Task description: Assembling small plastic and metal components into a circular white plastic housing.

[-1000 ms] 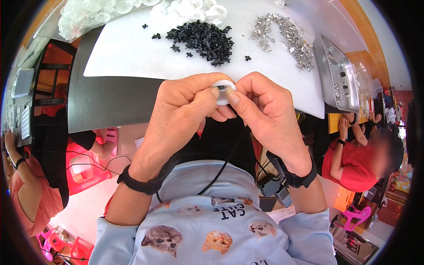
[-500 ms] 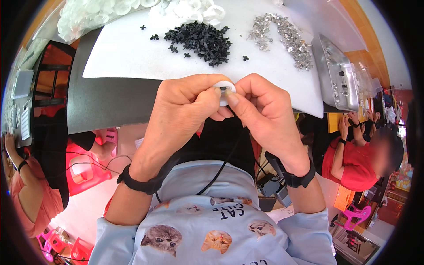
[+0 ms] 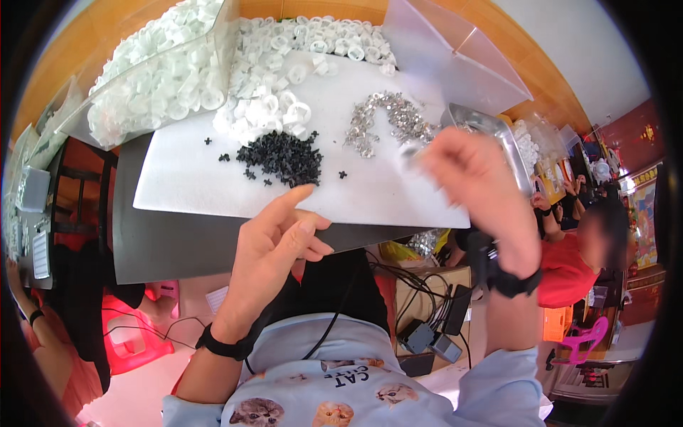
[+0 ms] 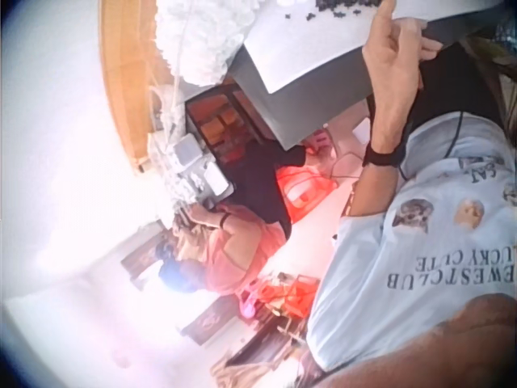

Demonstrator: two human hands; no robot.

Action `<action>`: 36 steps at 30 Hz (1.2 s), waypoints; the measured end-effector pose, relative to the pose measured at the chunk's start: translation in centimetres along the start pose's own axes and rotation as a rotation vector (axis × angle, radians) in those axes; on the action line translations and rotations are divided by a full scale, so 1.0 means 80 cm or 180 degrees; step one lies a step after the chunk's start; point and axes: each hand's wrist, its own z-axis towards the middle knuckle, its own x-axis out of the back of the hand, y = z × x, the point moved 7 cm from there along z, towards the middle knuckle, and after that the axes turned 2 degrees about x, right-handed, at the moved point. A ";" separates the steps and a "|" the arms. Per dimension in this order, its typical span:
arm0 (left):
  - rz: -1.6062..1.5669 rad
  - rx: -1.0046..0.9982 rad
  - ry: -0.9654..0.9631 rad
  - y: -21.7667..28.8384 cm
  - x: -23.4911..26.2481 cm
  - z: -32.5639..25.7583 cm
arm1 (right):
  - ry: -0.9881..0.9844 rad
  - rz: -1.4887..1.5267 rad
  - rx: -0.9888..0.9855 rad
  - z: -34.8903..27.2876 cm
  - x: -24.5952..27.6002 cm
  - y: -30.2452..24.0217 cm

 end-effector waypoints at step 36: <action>-0.0150 -0.0021 -0.0075 -0.010 0.005 0.001 | -0.0634 -0.1003 0.0643 0.122 -0.087 -0.030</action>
